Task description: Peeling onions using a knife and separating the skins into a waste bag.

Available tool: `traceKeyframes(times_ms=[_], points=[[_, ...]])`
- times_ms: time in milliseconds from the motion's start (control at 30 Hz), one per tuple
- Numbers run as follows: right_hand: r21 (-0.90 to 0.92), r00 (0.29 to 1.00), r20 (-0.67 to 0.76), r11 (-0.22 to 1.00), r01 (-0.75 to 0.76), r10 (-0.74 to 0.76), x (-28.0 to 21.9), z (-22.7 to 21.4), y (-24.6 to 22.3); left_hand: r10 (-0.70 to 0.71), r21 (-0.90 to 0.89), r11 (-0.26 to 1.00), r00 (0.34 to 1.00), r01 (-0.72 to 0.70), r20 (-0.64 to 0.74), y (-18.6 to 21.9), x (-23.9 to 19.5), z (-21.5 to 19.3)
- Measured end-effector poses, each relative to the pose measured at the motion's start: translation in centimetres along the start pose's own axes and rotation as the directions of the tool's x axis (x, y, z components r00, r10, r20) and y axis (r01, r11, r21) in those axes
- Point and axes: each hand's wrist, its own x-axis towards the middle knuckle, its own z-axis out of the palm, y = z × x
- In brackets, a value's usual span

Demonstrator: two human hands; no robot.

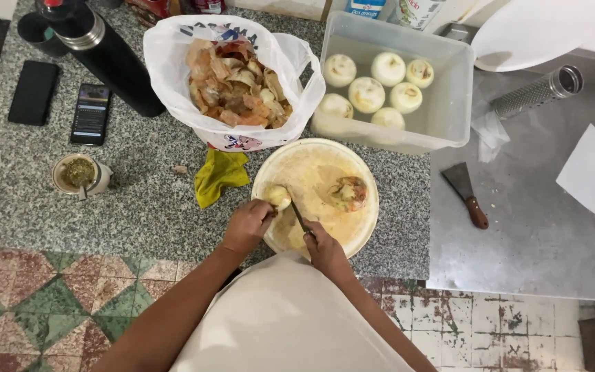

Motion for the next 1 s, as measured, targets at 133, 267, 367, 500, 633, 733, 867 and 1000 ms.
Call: traceKeyframes(times_ms=[133,267,367,500,633,733,867,1000], points=[[-0.024,1.000,-0.002,1.000,0.007,-0.007,0.1,1.0,1.9,-0.045,-0.043,0.998,0.998,0.046,0.035,-1.1,-1.7,1.3],[-0.066,1.000,-0.011,0.998,0.024,-0.025,0.4,1.5,2.7,-0.115,-0.153,0.982,0.993,0.109,-0.030,-0.3,-1.5,-1.5],[-0.079,1.000,-0.016,0.997,0.023,-0.024,0.2,1.4,2.1,-0.164,-0.223,0.965,0.981,0.139,-0.099,1.4,0.4,-5.2],[-0.099,1.000,-0.003,0.995,0.022,-0.022,0.1,0.7,0.8,-0.200,-0.270,0.951,0.966,0.151,-0.165,7.2,5.0,-14.4],[-0.128,0.999,-0.014,0.991,0.034,-0.036,0.2,1.8,2.6,-0.084,-0.090,0.994,0.957,0.062,-0.277,6.5,10.9,-18.3],[-0.157,0.998,-0.027,0.986,0.060,-0.065,0.5,2.1,3.7,0.050,0.182,0.983,0.950,0.007,-0.308,4.7,14.6,-19.6],[-0.161,0.997,-0.033,0.984,0.070,-0.076,0.2,1.7,2.8,-0.026,0.481,0.874,0.996,0.064,-0.084,1.1,17.7,-18.6],[-0.170,0.998,-0.029,0.984,0.049,-0.055,-0.2,1.0,1.4,0.002,0.712,0.701,0.998,0.047,-0.069,-0.5,18.5,-18.5]])
